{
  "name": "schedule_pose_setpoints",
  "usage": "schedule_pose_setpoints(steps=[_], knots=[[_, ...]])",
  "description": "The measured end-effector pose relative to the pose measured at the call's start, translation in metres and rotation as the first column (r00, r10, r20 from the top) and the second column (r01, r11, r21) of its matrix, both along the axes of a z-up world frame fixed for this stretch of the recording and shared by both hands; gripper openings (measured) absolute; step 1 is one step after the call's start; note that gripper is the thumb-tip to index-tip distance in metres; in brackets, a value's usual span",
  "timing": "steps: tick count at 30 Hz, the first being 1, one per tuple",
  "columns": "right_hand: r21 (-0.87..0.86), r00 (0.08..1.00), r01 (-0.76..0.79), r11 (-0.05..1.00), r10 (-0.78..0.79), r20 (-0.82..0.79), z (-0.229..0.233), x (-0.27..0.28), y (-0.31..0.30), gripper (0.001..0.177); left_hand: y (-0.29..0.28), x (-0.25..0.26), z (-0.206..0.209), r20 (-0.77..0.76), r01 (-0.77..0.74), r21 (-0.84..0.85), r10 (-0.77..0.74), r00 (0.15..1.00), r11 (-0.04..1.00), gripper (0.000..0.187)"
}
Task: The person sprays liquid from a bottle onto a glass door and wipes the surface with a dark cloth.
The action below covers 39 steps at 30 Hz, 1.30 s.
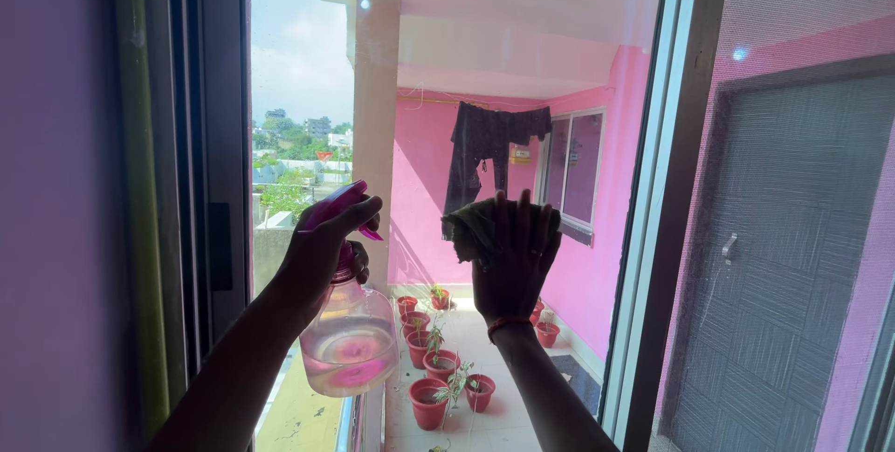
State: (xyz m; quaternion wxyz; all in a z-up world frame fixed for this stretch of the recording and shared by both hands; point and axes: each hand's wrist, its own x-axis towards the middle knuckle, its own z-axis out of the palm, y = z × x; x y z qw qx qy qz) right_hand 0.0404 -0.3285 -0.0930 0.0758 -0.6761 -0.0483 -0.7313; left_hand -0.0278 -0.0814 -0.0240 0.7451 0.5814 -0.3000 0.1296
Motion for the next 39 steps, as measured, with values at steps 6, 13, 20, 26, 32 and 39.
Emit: schedule_pose_setpoints(steps=[6, 13, 20, 26, 32, 39], knots=[[0.154, 0.998, 0.048, 0.987, -0.053, 0.025, 0.021, -0.007, 0.040, 0.075, 0.011, -0.005, 0.000, 0.002, -0.009, 0.004, 0.009, 1.000, 1.000, 0.067], [-0.086, 0.885, -0.309, 0.947, 0.253, -0.391, 0.030, -0.022, 0.128, 0.033, 0.039, -0.005, 0.004, -0.051, -0.092, -0.066, 0.089, 0.995, 0.994, 0.068], [-0.377, 0.969, -0.240, 0.894, 0.243, -0.042, 0.040, 0.000, 0.113, 0.048, 0.033, 0.005, -0.003, -0.034, -0.069, -0.067, 0.067, 0.997, 0.995, 0.066], [-0.139, 0.982, -0.169, 0.976, 0.155, -0.110, 0.068, 0.003, 0.010, 0.045, 0.013, 0.014, -0.004, 0.007, 0.014, -0.046, -0.014, 1.000, 0.999, 0.053], [-0.073, 0.982, -0.068, 0.995, 0.080, 0.172, 0.049, 0.006, -0.027, 0.079, -0.002, 0.010, -0.005, -0.033, 0.022, -0.025, -0.023, 0.999, 0.999, 0.055], [-0.171, 0.990, -0.099, 0.980, 0.115, 0.086, 0.040, 0.015, 0.060, 0.081, 0.020, 0.004, -0.009, -0.022, -0.018, -0.016, 0.017, 1.000, 1.000, 0.043]])
